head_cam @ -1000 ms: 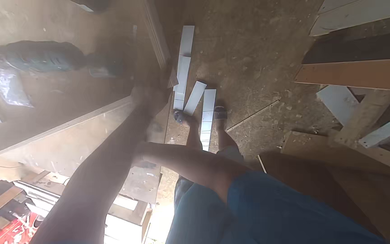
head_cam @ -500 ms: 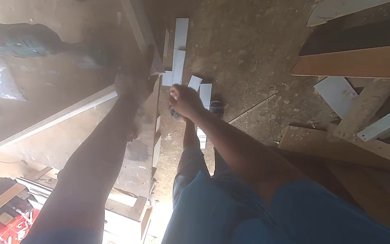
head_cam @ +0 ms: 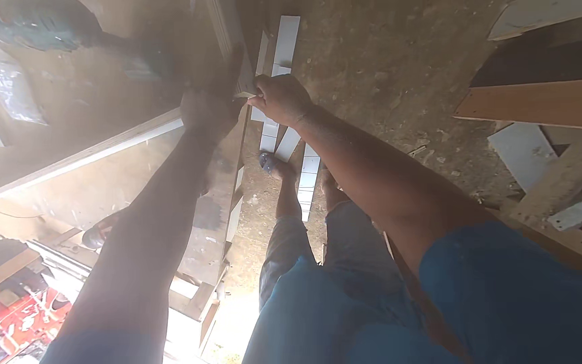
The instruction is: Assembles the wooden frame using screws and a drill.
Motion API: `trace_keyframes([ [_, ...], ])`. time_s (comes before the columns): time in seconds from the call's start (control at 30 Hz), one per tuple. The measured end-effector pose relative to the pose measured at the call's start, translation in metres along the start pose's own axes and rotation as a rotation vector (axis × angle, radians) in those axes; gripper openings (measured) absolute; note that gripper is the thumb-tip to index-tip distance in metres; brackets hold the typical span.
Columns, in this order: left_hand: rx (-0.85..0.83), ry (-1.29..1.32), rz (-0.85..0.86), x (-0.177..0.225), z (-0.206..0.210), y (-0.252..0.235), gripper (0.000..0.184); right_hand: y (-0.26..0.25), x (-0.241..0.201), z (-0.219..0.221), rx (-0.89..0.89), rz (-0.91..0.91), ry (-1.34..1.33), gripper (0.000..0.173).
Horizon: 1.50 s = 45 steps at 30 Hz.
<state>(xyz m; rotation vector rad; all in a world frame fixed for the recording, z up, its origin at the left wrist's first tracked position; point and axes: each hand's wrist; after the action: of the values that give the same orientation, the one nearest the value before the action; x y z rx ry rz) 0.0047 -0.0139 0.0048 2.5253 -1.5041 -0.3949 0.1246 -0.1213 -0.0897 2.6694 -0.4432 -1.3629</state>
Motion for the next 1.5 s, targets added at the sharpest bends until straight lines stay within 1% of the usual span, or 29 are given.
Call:
trace_keyframes([
  [0.07, -0.094, 0.026, -0.026, 0.0, -0.008, -0.004, 0.081, -0.001, 0.002, 0.0, 0.007, -0.014, 0.018, 0.042],
  [0.13, -0.133, 0.033, -0.087, 0.002, -0.01, -0.006, 0.089, 0.0, 0.003, 0.001, 0.007, -0.027, 0.038, 0.042],
  [0.17, -0.118, 0.039, -0.126, 0.004, -0.01, -0.006, 0.095, 0.0, 0.004, -0.002, -0.002, -0.029, 0.049, 0.042],
  [0.23, -0.028, 0.091, -0.191, 0.007, -0.006, -0.003, 0.103, -0.002, 0.003, -0.006, -0.036, -0.018, 0.067, 0.042],
  [0.27, -0.04, 0.129, -0.232, 0.009, -0.007, -0.002, 0.102, -0.002, 0.002, -0.007, -0.051, -0.012, 0.078, 0.041],
  [0.3, -0.092, 0.151, -0.272, 0.01, -0.011, -0.003, 0.096, -0.003, 0.002, -0.008, -0.055, -0.013, 0.095, 0.041],
  [0.33, -0.175, 0.158, -0.301, 0.012, -0.017, -0.006, 0.083, -0.004, 0.001, -0.008, -0.061, -0.003, 0.11, 0.041],
  [0.37, -0.258, 0.151, -0.298, 0.013, -0.025, -0.009, 0.066, -0.004, 0.001, -0.007, -0.056, 0.003, 0.12, 0.042],
  [0.4, -0.326, 0.138, -0.273, 0.013, -0.03, -0.012, 0.055, -0.003, 0.0, -0.006, -0.044, 0.008, 0.128, 0.041],
  [0.47, -0.354, 0.121, -0.212, 0.01, -0.032, -0.013, 0.049, -0.002, -0.004, -0.005, -0.034, 0.028, 0.132, 0.041],
  [0.67, -0.332, 0.112, -0.17, 0.006, -0.031, -0.016, 0.051, -0.004, -0.012, -0.009, -0.046, 0.071, 0.152, 0.038],
  [0.87, -0.29, 0.133, -0.185, 0.006, -0.026, -0.014, 0.05, -0.004, -0.016, -0.007, -0.052, 0.103, 0.156, 0.036],
  [0.97, -0.296, 0.14, -0.183, 0.005, -0.026, -0.014, 0.05, -0.004, -0.013, -0.004, -0.022, 0.089, 0.165, 0.036],
  [1.17, -0.321, 0.166, -0.115, -0.001, -0.028, -0.014, 0.049, -0.004, -0.014, -0.005, -0.029, 0.117, 0.184, 0.034],
  [1.33, -0.285, 0.174, -0.103, -0.003, -0.025, -0.014, 0.048, -0.007, -0.015, -0.008, -0.056, 0.135, 0.199, 0.034],
  [1.43, -0.314, 0.204, -0.061, -0.008, -0.023, -0.014, 0.054, -0.006, -0.016, -0.009, -0.047, 0.129, 0.2, 0.031],
  [1.5, -0.323, 0.212, -0.055, -0.009, -0.023, -0.015, 0.054, -0.007, -0.019, -0.012, -0.075, 0.15, 0.198, 0.031],
])
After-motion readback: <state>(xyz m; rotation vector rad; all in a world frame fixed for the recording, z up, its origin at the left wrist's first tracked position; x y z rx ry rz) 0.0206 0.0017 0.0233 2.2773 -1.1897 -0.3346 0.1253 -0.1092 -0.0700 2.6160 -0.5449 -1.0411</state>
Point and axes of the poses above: each hand's wrist, its own y-axis away from the middle knuckle, its own z-axis out of the palm, x = y × z, and after that the axes turned 5 degrees about -y, right-handed
